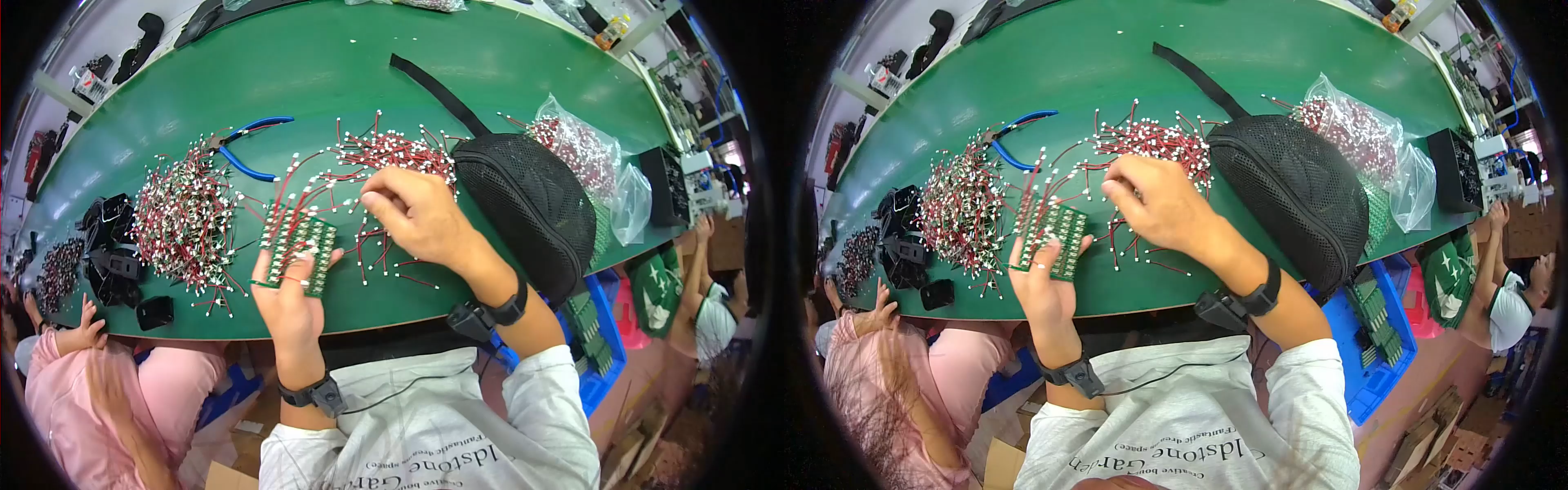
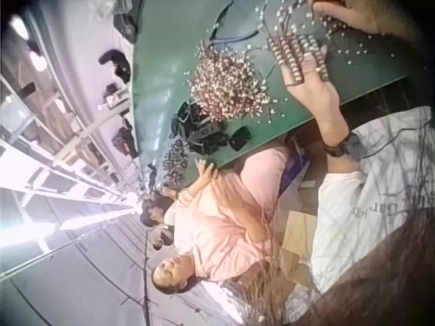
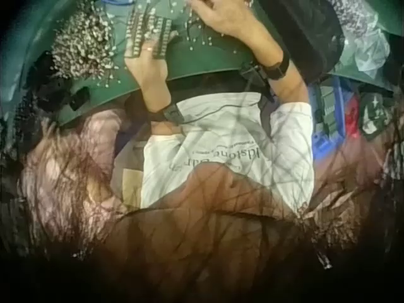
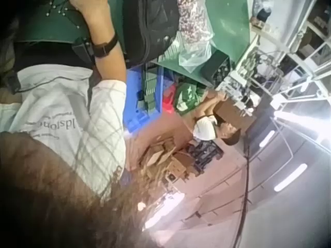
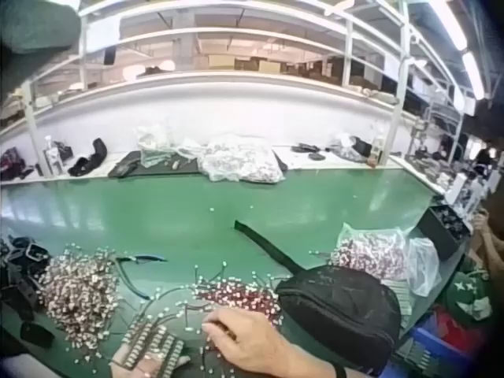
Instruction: The person picks up a circuit board and inserts small wires into it one at a time. After filling the board, they place it into a blue bin and retrieve a new circuit board to continue the process.
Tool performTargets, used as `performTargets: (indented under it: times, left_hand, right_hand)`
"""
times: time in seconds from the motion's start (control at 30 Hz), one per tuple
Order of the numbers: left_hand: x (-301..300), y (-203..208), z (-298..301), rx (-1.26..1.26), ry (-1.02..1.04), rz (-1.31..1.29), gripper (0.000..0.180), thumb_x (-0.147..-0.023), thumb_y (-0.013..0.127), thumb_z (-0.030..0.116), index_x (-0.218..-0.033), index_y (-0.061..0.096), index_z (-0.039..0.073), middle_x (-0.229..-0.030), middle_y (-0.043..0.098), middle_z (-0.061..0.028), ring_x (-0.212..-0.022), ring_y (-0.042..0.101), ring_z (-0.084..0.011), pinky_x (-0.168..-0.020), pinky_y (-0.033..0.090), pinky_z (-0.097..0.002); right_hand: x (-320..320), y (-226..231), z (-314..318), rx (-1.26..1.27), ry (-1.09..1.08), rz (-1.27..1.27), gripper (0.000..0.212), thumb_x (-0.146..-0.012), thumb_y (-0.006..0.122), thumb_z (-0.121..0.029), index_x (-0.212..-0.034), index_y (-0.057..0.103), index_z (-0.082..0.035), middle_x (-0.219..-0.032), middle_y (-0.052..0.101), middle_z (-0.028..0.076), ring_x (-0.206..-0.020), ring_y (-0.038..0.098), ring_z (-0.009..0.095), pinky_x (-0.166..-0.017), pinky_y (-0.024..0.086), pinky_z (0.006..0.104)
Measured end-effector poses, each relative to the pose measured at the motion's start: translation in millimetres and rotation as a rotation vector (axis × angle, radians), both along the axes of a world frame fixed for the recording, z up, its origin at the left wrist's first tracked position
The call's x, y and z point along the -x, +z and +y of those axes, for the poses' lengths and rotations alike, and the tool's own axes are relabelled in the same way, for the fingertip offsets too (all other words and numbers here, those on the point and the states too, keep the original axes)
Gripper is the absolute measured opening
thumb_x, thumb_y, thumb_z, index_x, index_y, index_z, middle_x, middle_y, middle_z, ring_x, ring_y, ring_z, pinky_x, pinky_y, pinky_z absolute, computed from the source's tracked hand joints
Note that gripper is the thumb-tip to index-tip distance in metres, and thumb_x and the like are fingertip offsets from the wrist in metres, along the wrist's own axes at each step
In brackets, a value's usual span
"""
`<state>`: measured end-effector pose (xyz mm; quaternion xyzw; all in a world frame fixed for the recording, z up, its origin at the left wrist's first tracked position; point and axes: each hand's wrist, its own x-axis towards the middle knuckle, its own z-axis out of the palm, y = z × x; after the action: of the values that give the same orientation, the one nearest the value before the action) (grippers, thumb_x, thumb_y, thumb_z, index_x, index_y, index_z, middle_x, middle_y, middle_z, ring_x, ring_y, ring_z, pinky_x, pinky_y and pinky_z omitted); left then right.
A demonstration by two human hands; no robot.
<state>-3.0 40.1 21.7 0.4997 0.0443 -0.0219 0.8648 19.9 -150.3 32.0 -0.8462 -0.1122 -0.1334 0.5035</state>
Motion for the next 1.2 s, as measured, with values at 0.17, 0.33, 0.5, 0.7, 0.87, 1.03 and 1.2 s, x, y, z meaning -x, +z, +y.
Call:
performTargets:
  times: [0.17,0.33,0.5,0.7,0.87,1.03,1.2]
  left_hand:
    - [-1,-7,29,-0.022,0.064,0.016,0.044,-0.082,0.052,-0.002,-0.125,0.048,-0.011,-0.116,0.059,-0.022,-0.096,0.064,-0.0285,-0.077,0.06,-0.0459]
    - [0,-6,35,0.011,0.062,0.015,0.044,-0.082,0.053,-0.002,-0.125,0.048,-0.011,-0.114,0.059,-0.0223,-0.096,0.064,-0.0291,-0.078,0.06,-0.0469]
    - [0,-11,37,0.104,0.041,0.021,0.037,-0.085,0.053,-0.007,-0.122,0.051,-0.009,-0.111,0.062,-0.0185,-0.092,0.066,-0.0247,-0.077,0.061,-0.0443]
    - [-2,-12,38,0.113,0.018,0.025,0.039,-0.086,0.05,-0.009,-0.125,0.05,-0.008,-0.115,0.062,-0.0165,-0.095,0.065,-0.0228,-0.08,0.06,-0.0432]
    - [-4,-11,35,0.139,0.022,0.025,0.039,-0.087,0.049,-0.009,-0.125,0.05,-0.007,-0.114,0.062,-0.0159,-0.094,0.065,-0.0223,-0.079,0.06,-0.043]
    - [-7,-5,20,0.186,0.081,0.079,0.035,-0.086,0.052,-0.007,-0.121,0.051,-0.007,-0.106,0.063,-0.0139,-0.09,0.065,-0.0217,-0.078,0.06,-0.0421]
    - [-10,-2,0,0.189,0.053,0.083,0.036,-0.086,0.052,-0.005,-0.121,0.049,-0.008,-0.105,0.062,-0.0171,-0.09,0.066,-0.0249,-0.078,0.06,-0.0422]
  right_hand:
    - [-5,4,-26,0.324,0.1,-0.251,0.02,-0.074,0.072,-0.005,-0.094,0.069,-0.006,-0.103,0.064,0.009,-0.106,0.056,0.029,-0.09,0.044,0.0413]
    - [8,11,-9,0.494,0.352,-0.173,0.041,-0.063,0.077,-0.004,-0.102,0.071,-0.015,-0.124,0.056,0.01,-0.122,0.047,0.035,-0.1,0.042,0.0455]
    - [8,2,17,0.511,0.438,-0.152,0.033,-0.065,0.077,-0.007,-0.097,0.07,-0.011,-0.117,0.057,0.01,-0.119,0.049,0.033,-0.097,0.044,0.0441]
    - [0,-22,27,0.474,0.434,-0.175,0.02,-0.068,0.073,-0.004,-0.08,0.057,-0.004,-0.096,0.056,0.009,-0.1,0.055,0.03,-0.084,0.047,0.0395]
    - [-6,-18,30,0.422,0.433,-0.207,0.021,-0.073,0.07,0.001,-0.087,0.055,-0.003,-0.091,0.057,0.011,-0.089,0.057,0.03,-0.076,0.048,0.037]
    - [-11,3,27,-0.004,0.353,0.08,0.007,-0.091,0.058,-0.002,-0.096,0.054,0.001,-0.083,0.056,0.009,-0.068,0.056,0.018,-0.063,0.046,0.0297]
    - [-14,6,15,-0.121,0.34,0.182,0.014,-0.094,0.054,-0.004,-0.107,0.056,0.002,-0.087,0.057,0.004,-0.075,0.054,0.009,-0.067,0.046,0.0258]
